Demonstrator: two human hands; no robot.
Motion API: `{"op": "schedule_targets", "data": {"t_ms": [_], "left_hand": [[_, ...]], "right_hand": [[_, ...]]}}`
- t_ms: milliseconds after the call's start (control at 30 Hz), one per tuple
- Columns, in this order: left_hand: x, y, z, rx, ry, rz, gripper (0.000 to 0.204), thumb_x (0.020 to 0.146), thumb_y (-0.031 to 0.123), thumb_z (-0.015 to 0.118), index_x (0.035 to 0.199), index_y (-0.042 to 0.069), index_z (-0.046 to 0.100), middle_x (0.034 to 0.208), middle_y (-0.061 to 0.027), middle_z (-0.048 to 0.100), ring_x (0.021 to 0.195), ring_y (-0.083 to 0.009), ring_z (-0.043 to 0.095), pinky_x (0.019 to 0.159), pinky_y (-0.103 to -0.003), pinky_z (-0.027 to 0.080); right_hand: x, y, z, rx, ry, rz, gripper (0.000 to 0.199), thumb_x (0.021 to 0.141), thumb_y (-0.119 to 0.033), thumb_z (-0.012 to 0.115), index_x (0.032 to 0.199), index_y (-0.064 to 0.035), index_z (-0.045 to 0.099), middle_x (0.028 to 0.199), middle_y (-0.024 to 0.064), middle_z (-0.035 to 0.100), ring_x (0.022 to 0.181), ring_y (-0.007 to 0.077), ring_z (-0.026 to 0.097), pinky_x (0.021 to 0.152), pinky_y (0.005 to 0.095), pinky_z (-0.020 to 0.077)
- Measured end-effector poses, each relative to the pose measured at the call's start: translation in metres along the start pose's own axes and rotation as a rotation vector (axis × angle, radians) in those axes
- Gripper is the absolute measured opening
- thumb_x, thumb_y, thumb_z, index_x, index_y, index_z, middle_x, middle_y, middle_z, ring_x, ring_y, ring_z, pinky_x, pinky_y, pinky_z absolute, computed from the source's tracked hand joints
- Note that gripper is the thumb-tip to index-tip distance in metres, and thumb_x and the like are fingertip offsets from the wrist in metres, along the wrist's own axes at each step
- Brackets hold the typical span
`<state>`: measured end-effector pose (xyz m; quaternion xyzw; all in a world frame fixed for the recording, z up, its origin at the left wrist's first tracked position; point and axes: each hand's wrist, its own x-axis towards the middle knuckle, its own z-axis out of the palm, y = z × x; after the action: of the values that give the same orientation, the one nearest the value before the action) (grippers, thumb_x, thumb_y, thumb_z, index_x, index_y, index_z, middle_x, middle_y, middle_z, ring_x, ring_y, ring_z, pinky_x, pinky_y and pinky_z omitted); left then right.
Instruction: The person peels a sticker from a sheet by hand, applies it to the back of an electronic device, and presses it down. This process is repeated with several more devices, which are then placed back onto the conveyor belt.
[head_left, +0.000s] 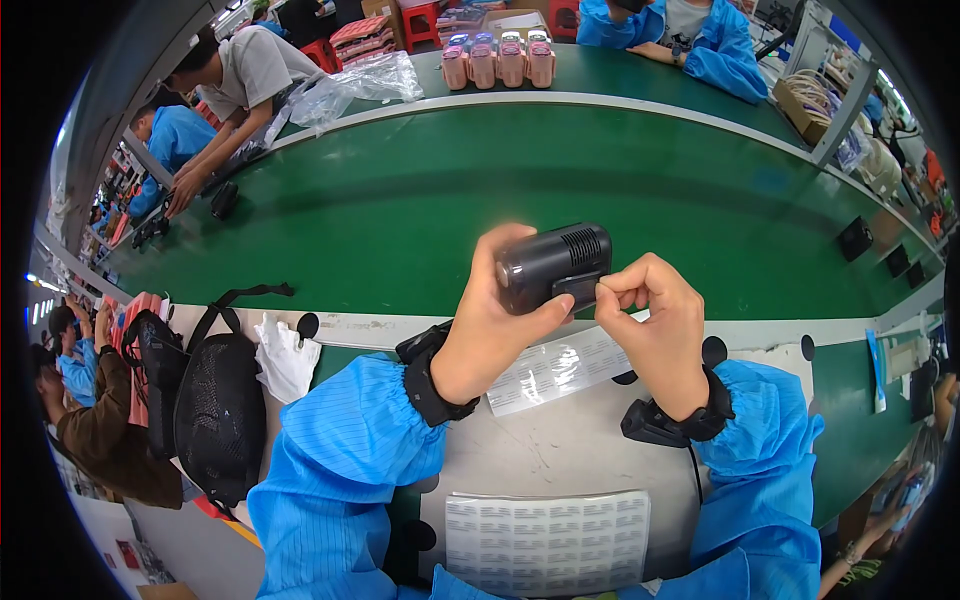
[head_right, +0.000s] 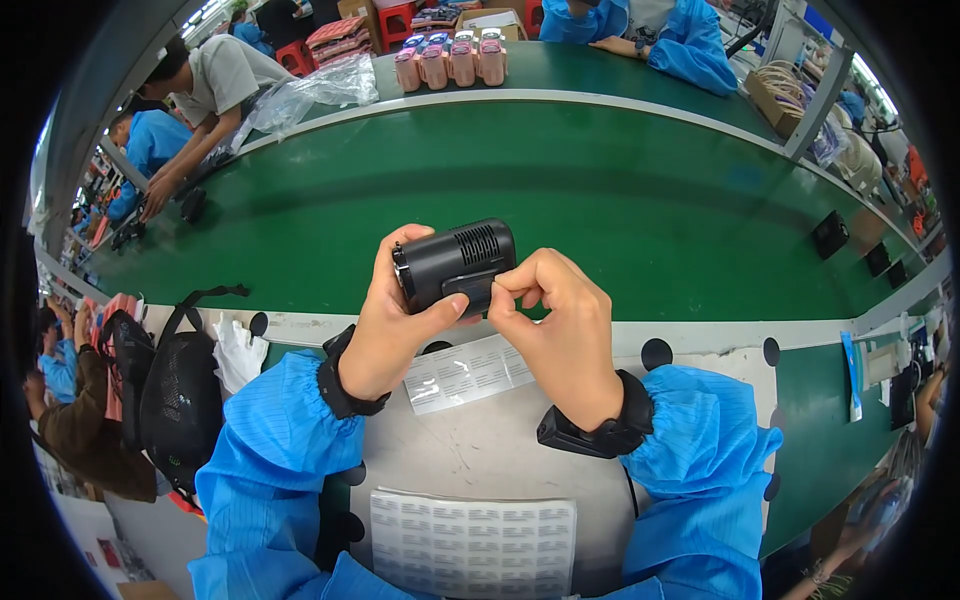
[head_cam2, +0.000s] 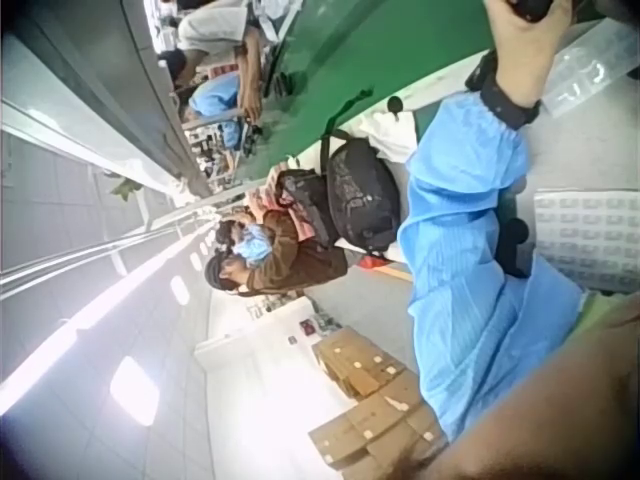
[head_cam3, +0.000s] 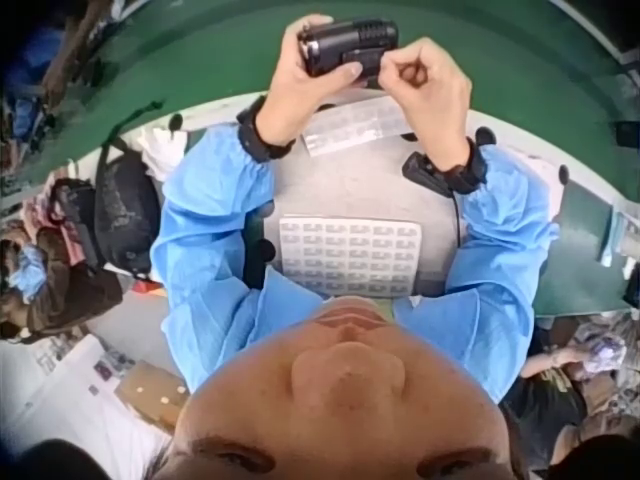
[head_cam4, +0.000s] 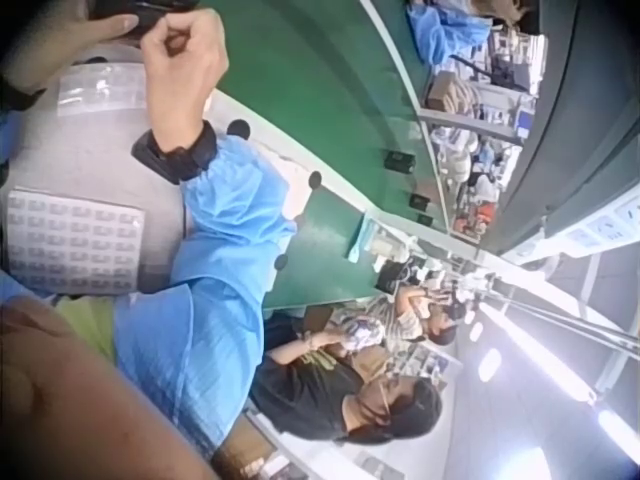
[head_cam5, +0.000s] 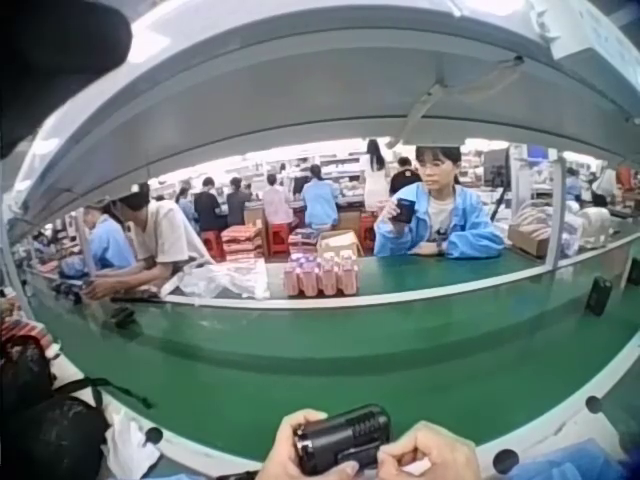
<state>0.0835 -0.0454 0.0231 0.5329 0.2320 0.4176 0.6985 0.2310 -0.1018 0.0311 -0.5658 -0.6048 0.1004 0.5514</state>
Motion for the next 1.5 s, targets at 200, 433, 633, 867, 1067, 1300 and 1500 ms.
{"op": "schedule_targets", "data": {"t_ms": [200,433,633,867,1067,1300,1500], "left_hand": [[-0.002,0.001,-0.001,0.019,0.01,0.003,0.06,0.075,-0.008,0.06,0.121,0.009,0.026,0.115,-0.0113,0.04,0.102,-0.0197,0.051,0.078,-0.031,0.053],[-0.004,0.006,0.002,-0.153,-0.005,-0.153,0.058,0.079,-0.003,0.058,0.124,0.011,0.024,0.12,-0.011,0.037,0.108,-0.0214,0.048,0.083,-0.036,0.051],[-0.007,0.003,-0.001,-0.095,-0.11,-0.116,0.057,0.082,0.002,0.053,0.128,0.015,0.022,0.123,-0.0086,0.041,0.11,-0.0236,0.05,0.085,-0.042,0.05],[-0.007,0.011,-0.003,-0.101,-0.104,-0.171,0.059,0.081,0.004,0.054,0.129,0.015,0.021,0.123,-0.009,0.041,0.111,-0.0245,0.049,0.084,-0.043,0.051],[-0.007,0.012,-0.004,-0.129,-0.1,-0.174,0.062,0.079,0.002,0.054,0.13,0.015,0.02,0.123,-0.0092,0.04,0.111,-0.0247,0.048,0.084,-0.042,0.051],[-0.007,0.004,-0.003,-0.023,-0.195,-0.086,0.067,0.076,-0.007,0.054,0.129,0.014,0.02,0.122,-0.0098,0.037,0.112,-0.023,0.046,0.086,-0.041,0.05],[-0.006,0.009,-0.005,-0.088,-0.139,-0.151,0.066,0.076,-0.005,0.052,0.13,0.015,0.02,0.124,-0.0093,0.038,0.112,-0.023,0.047,0.088,-0.042,0.049]], "right_hand": [[-0.001,0.002,-0.001,0.079,-0.055,0.136,0.014,0.073,0.002,0.061,0.084,-0.0027,0.053,0.065,-0.0014,0.053,0.061,0.0049,0.046,0.055,0.0196,0.0381],[0.006,0.012,-0.001,0.611,0.013,0.351,0.045,0.08,-0.003,0.056,0.119,-0.0054,0.035,0.094,0.0042,0.051,0.084,0.0096,0.05,0.071,0.0196,0.0409],[0.0,-0.005,0.0,0.383,-0.281,0.247,0.054,0.086,-0.012,0.052,0.132,-0.0067,0.025,0.111,0.0084,0.044,0.099,0.0147,0.048,0.083,0.025,0.0418],[0.003,0.003,-0.008,0.414,-0.373,0.28,0.053,0.087,-0.01,0.05,0.134,-0.0085,0.025,0.112,0.0095,0.045,0.102,0.0147,0.047,0.085,0.0274,0.0423],[0.008,0.004,-0.009,0.702,-0.306,0.457,0.058,0.085,-0.021,0.057,0.131,-0.0055,0.025,0.102,0.015,0.052,0.092,0.0185,0.055,0.081,0.0284,0.0444],[0.004,-0.001,-0.007,0.245,-0.414,0.311,0.048,0.09,-0.015,0.047,0.132,-0.0062,0.026,0.112,0.009,0.045,0.099,0.016,0.048,0.085,0.0288,0.0435],[0.015,0.01,-0.015,0.478,-0.493,0.374,0.054,0.089,-0.014,0.048,0.136,-0.0074,0.023,0.119,0.0089,0.043,0.104,0.016,0.046,0.087,0.0301,0.0424]]}}
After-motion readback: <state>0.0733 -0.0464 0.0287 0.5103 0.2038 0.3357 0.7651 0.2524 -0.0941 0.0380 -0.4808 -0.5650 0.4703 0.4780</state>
